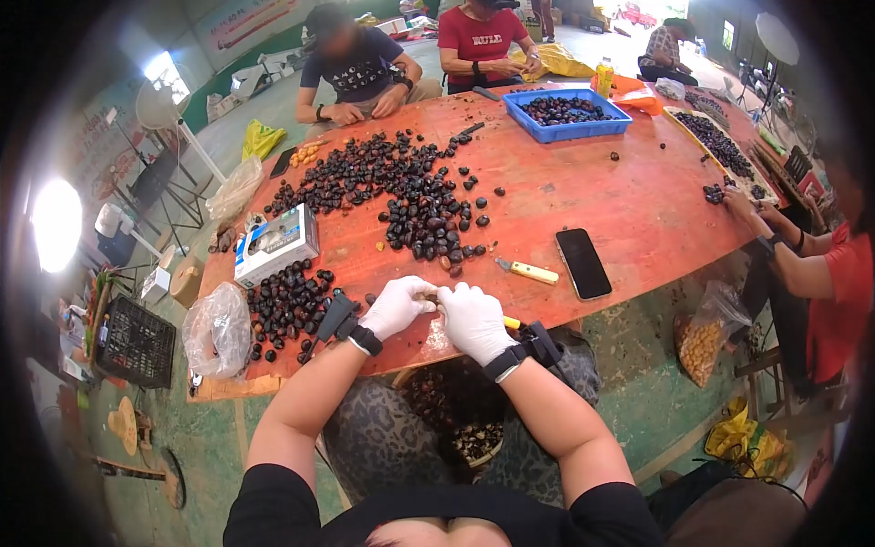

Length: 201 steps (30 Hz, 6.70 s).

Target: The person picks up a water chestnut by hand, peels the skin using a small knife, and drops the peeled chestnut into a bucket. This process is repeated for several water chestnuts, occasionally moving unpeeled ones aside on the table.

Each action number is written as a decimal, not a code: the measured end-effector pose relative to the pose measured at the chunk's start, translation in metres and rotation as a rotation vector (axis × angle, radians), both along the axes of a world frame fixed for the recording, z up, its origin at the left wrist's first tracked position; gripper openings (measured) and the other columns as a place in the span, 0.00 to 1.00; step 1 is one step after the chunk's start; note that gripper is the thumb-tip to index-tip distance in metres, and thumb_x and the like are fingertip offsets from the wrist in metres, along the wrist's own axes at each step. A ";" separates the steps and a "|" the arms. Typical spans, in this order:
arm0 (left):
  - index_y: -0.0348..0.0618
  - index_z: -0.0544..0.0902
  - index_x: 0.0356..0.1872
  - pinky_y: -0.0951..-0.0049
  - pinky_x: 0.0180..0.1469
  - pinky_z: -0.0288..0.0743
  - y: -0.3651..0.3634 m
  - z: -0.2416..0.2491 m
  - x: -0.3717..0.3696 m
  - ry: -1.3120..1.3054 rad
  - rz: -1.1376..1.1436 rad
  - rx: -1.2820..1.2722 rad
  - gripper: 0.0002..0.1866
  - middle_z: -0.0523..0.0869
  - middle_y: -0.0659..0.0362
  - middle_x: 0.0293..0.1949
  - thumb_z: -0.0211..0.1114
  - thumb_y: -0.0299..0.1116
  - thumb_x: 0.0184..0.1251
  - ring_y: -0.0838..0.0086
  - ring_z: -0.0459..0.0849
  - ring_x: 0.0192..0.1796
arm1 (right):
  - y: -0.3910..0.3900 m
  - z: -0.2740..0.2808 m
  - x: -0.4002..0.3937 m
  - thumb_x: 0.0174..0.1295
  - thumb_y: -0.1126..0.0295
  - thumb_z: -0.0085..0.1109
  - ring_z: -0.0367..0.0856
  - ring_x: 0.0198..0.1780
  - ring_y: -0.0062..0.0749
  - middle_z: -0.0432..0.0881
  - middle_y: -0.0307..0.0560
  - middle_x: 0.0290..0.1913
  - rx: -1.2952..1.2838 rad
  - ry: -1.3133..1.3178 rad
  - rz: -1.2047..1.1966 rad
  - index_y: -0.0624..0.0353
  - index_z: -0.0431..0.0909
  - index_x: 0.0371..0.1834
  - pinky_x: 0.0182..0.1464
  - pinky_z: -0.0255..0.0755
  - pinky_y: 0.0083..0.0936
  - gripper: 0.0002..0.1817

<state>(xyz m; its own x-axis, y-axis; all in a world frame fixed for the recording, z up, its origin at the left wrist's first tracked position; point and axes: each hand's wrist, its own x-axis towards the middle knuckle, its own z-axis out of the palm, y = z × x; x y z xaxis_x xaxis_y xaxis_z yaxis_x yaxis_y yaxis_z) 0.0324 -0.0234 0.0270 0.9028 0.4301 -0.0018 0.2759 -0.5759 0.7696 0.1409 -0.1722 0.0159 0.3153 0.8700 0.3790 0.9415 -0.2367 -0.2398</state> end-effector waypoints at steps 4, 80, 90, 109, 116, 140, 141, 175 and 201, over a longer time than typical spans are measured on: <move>0.36 0.86 0.49 0.70 0.53 0.81 0.003 -0.009 0.000 0.006 0.024 0.005 0.14 0.87 0.53 0.45 0.71 0.20 0.60 0.69 0.88 0.47 | -0.001 0.001 0.001 0.63 0.63 0.58 0.83 0.39 0.46 0.80 0.50 0.36 -0.103 -0.009 -0.012 0.51 0.76 0.41 0.35 0.79 0.42 0.08; 0.34 0.81 0.32 0.68 0.43 0.79 -0.005 -0.007 -0.010 0.068 0.125 0.079 0.17 0.87 0.50 0.33 0.81 0.27 0.47 0.68 0.86 0.37 | 0.000 0.009 -0.010 0.62 0.67 0.56 0.86 0.37 0.47 0.81 0.51 0.35 -0.144 0.063 0.033 0.54 0.76 0.40 0.37 0.80 0.42 0.06; 0.39 0.81 0.36 0.62 0.53 0.75 0.002 -0.009 -0.017 -0.008 0.053 0.368 0.13 0.84 0.53 0.39 0.76 0.31 0.53 0.63 0.85 0.45 | -0.013 0.010 -0.005 0.64 0.65 0.55 0.86 0.39 0.49 0.82 0.54 0.35 -0.209 0.082 -0.020 0.55 0.76 0.40 0.37 0.80 0.43 0.07; 0.44 0.81 0.38 0.58 0.52 0.73 0.087 -0.027 -0.092 0.224 0.433 1.132 0.11 0.82 0.53 0.42 0.67 0.37 0.58 0.59 0.81 0.48 | -0.015 0.012 -0.004 0.66 0.63 0.56 0.86 0.39 0.52 0.82 0.56 0.36 -0.210 0.152 -0.053 0.57 0.75 0.42 0.40 0.80 0.44 0.10; 0.47 0.81 0.56 0.56 0.53 0.78 0.080 -0.014 -0.008 -0.136 0.307 0.681 0.25 0.81 0.52 0.49 0.73 0.39 0.56 0.54 0.81 0.52 | -0.016 0.008 0.008 0.66 0.66 0.56 0.84 0.40 0.54 0.80 0.56 0.38 -0.082 0.121 -0.082 0.57 0.72 0.46 0.40 0.79 0.46 0.10; 0.64 0.75 0.69 0.38 0.74 0.51 0.103 -0.025 0.069 0.071 0.128 0.629 0.29 0.66 0.56 0.75 0.53 0.62 0.72 0.50 0.56 0.78 | 0.028 0.047 0.077 0.62 0.66 0.58 0.84 0.38 0.46 0.79 0.49 0.38 -0.081 -0.020 0.223 0.44 0.80 0.53 0.36 0.79 0.41 0.15; 0.62 0.75 0.69 0.38 0.73 0.52 0.099 -0.026 0.065 0.080 0.111 0.651 0.29 0.66 0.56 0.75 0.53 0.60 0.73 0.48 0.56 0.77 | 0.028 0.044 0.073 0.62 0.64 0.60 0.84 0.38 0.44 0.79 0.47 0.38 -0.123 -0.057 0.255 0.42 0.80 0.55 0.36 0.79 0.40 0.17; 0.61 0.82 0.55 0.49 0.64 0.62 0.121 -0.016 0.127 0.104 -0.031 0.658 0.16 0.76 0.58 0.59 0.54 0.50 0.75 0.56 0.72 0.63 | 0.029 0.004 0.071 0.61 0.66 0.58 0.83 0.39 0.40 0.78 0.47 0.42 -0.081 -0.050 0.386 0.45 0.83 0.55 0.38 0.77 0.33 0.18; 0.51 0.61 0.78 0.30 0.74 0.42 0.022 0.004 0.009 0.233 -0.225 0.789 0.38 0.55 0.42 0.78 0.56 0.56 0.73 0.29 0.48 0.77 | 0.021 0.006 0.084 0.63 0.65 0.56 0.80 0.44 0.38 0.78 0.44 0.38 -0.146 -0.050 0.331 0.42 0.86 0.52 0.48 0.74 0.33 0.16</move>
